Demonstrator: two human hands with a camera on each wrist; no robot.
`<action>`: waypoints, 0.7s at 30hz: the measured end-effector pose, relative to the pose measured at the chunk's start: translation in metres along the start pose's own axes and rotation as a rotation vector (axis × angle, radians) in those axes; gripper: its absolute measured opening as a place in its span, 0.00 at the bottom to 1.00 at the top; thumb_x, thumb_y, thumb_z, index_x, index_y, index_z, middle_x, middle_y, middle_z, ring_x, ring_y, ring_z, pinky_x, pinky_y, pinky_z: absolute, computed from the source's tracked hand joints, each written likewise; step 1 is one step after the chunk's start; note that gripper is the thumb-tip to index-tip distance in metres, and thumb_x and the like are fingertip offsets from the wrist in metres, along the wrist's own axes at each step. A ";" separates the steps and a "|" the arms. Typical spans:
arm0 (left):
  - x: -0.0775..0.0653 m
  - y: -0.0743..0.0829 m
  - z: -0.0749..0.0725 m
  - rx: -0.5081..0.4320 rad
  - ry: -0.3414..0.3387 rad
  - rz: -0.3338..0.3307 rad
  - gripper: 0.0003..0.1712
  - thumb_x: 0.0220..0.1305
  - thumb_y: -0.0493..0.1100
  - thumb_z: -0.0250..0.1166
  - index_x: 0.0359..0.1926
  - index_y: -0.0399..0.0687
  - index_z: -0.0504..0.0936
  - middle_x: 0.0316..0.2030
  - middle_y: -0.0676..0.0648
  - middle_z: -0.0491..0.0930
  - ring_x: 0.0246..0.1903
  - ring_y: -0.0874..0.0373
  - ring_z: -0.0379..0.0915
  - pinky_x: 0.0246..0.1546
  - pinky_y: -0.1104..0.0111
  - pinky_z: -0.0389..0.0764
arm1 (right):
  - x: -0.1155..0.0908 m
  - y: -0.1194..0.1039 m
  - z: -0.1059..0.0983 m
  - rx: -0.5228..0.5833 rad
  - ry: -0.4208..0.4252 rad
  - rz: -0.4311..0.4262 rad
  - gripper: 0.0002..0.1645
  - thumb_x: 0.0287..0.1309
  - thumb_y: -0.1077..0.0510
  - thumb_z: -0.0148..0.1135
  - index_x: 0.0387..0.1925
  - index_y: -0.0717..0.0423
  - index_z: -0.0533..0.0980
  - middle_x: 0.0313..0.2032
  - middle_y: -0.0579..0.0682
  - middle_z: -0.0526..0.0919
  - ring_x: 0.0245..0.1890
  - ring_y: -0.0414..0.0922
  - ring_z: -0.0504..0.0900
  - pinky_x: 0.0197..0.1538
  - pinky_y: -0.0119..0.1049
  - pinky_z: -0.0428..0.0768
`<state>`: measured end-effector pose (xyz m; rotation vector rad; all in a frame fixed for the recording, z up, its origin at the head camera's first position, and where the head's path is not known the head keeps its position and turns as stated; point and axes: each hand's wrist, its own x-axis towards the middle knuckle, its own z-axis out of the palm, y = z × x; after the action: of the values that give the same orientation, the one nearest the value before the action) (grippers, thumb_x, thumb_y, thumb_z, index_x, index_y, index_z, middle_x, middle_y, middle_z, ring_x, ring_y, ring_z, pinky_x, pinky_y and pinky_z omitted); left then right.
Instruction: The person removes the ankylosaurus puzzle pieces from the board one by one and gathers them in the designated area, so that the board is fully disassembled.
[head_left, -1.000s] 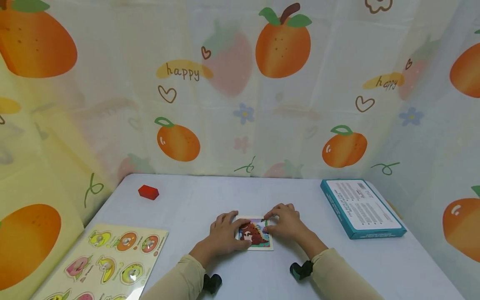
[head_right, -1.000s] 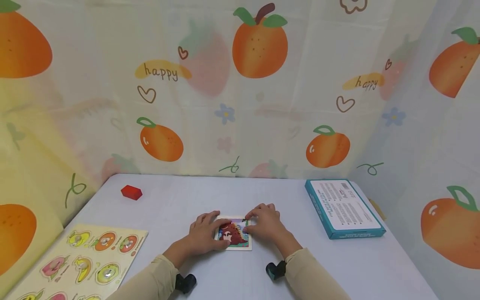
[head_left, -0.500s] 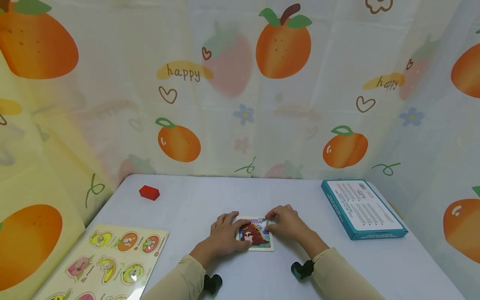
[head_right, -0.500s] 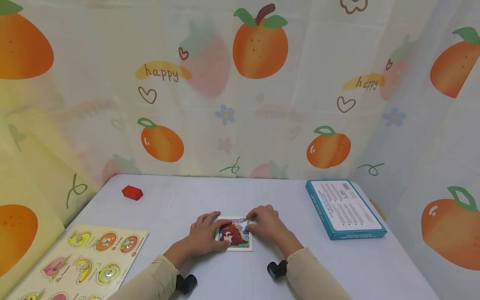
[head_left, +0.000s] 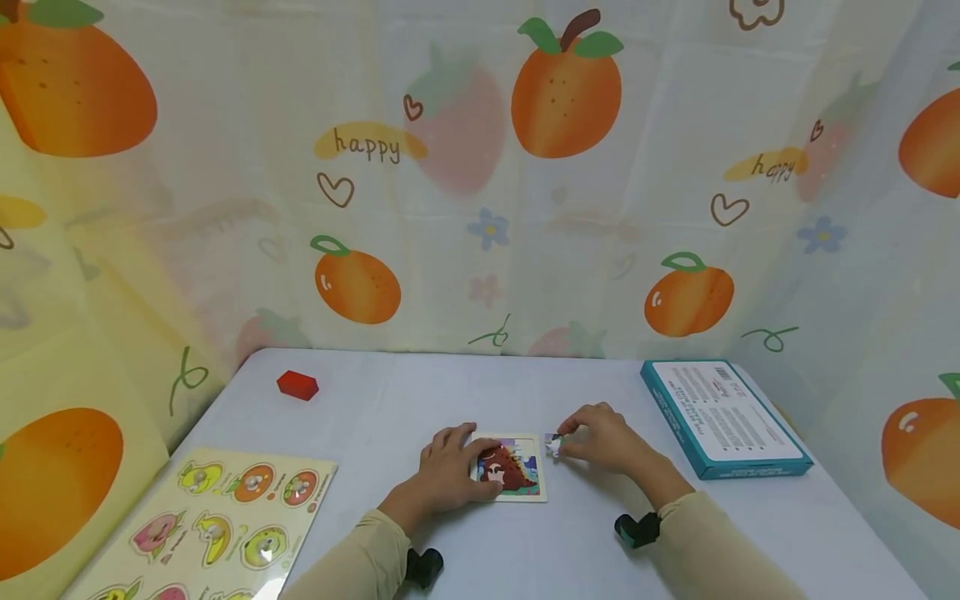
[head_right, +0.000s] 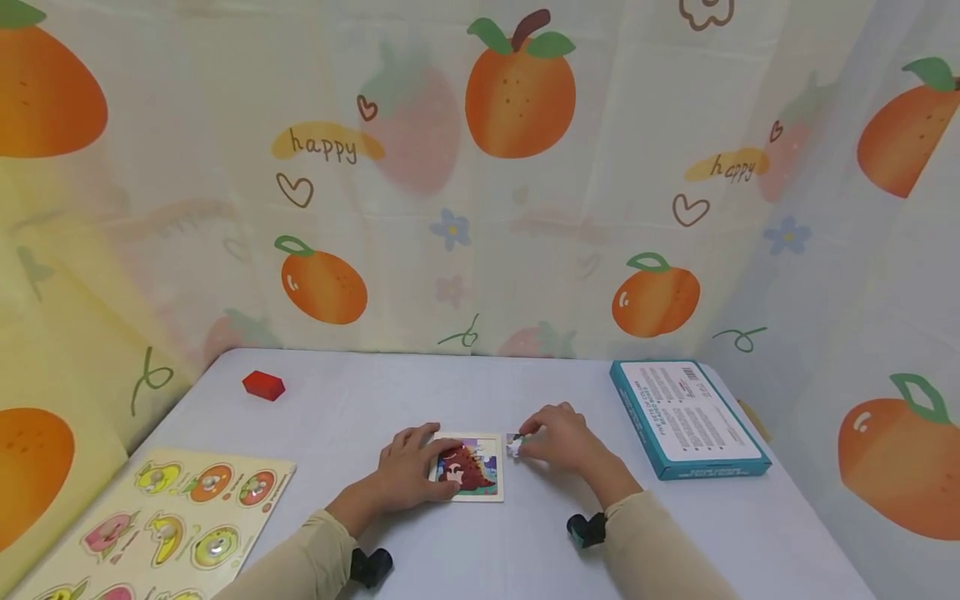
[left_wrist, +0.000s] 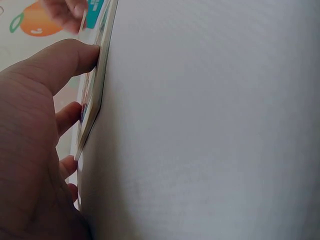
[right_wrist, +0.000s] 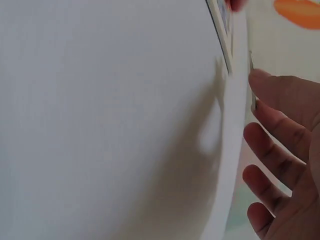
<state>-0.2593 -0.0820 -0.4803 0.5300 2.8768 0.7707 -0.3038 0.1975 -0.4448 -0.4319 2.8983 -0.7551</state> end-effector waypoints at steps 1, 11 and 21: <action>0.000 0.000 0.000 -0.003 0.002 0.001 0.40 0.55 0.66 0.66 0.68 0.65 0.70 0.71 0.45 0.54 0.69 0.39 0.44 0.62 0.40 0.52 | -0.003 0.006 -0.006 -0.001 -0.006 0.011 0.12 0.50 0.49 0.76 0.38 0.41 0.84 0.39 0.39 0.79 0.47 0.47 0.69 0.49 0.46 0.71; 0.001 -0.002 0.001 0.000 -0.006 0.005 0.41 0.56 0.67 0.64 0.69 0.64 0.68 0.72 0.45 0.53 0.69 0.39 0.42 0.62 0.39 0.51 | -0.028 0.060 -0.042 -0.072 -0.013 -0.002 0.10 0.53 0.54 0.72 0.39 0.48 0.84 0.39 0.41 0.81 0.45 0.49 0.71 0.46 0.46 0.71; 0.000 0.001 -0.001 0.013 -0.002 0.013 0.40 0.56 0.67 0.65 0.69 0.65 0.69 0.72 0.44 0.53 0.69 0.38 0.43 0.62 0.40 0.52 | -0.035 0.075 -0.048 -0.298 -0.012 0.034 0.09 0.47 0.55 0.77 0.32 0.42 0.85 0.36 0.42 0.80 0.45 0.52 0.67 0.47 0.54 0.68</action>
<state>-0.2591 -0.0818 -0.4795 0.5505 2.8813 0.7536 -0.2981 0.2932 -0.4386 -0.4106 3.0059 -0.3129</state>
